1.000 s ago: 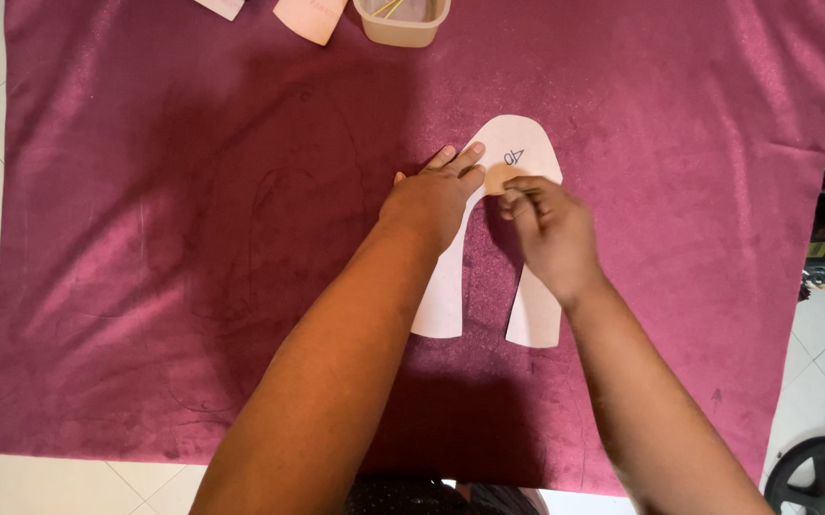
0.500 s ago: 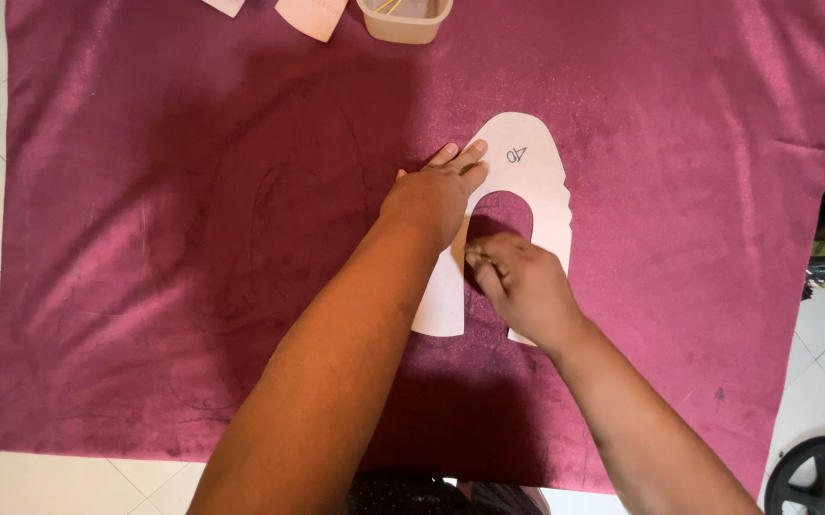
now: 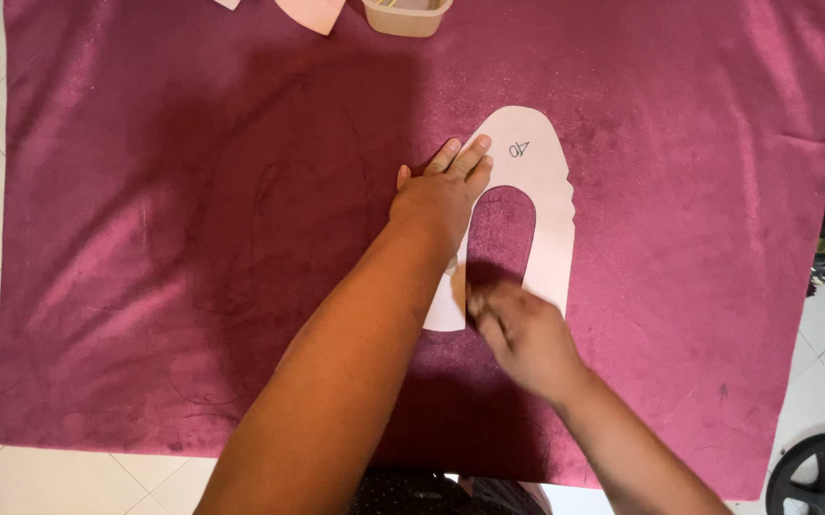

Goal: The person places a U-shaped paper pattern on a large piece of maroon fabric and traces its outline with a small stick. The person repeats this process for a second pattern, carefully following the curves to mark the fabric for cutting.

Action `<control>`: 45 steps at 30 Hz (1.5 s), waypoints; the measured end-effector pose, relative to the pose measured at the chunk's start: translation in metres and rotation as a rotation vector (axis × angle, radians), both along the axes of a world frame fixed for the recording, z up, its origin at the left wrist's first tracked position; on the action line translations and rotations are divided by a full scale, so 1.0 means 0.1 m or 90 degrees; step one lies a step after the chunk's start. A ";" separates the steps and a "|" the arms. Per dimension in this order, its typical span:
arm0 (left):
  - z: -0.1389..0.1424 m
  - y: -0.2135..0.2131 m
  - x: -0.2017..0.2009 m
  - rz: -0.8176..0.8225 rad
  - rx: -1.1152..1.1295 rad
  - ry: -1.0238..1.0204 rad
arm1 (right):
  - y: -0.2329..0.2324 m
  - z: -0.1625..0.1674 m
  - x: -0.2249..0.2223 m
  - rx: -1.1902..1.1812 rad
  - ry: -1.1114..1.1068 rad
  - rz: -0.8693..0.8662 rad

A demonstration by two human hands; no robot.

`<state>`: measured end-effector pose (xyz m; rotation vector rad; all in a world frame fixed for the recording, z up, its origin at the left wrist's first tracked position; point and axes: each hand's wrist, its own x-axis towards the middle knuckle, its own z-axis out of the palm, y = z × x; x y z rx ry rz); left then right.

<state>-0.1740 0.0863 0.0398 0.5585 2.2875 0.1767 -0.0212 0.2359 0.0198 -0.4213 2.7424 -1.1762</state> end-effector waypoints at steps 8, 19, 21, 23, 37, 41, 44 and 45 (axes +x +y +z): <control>0.04 0.02 -0.01 0.005 -0.016 -0.018 | 0.03 -0.15 -0.34 -0.055 0.044 -0.088; -0.04 0.07 0.04 0.013 -0.035 -0.013 | 0.08 -0.16 0.35 -0.049 -0.001 -0.041; -0.06 0.09 0.05 0.016 -0.034 0.021 | 0.09 -0.20 0.27 -0.053 0.024 -0.055; -0.04 0.11 0.05 0.007 -0.049 0.023 | 0.09 -0.21 0.27 -0.066 0.033 -0.058; 0.15 0.03 0.13 0.005 -0.035 0.004 | 0.07 -0.15 0.57 -0.075 -0.098 -0.099; 0.08 0.04 0.11 0.017 -0.026 0.007 | 0.07 -0.17 0.61 -0.112 -0.134 -0.118; 0.00 0.05 0.09 0.031 -0.018 0.002 | 0.06 -0.18 0.60 -0.096 -0.118 -0.111; -0.03 0.05 0.09 0.035 -0.016 -0.002 | 0.06 -0.19 0.60 -0.083 -0.101 -0.104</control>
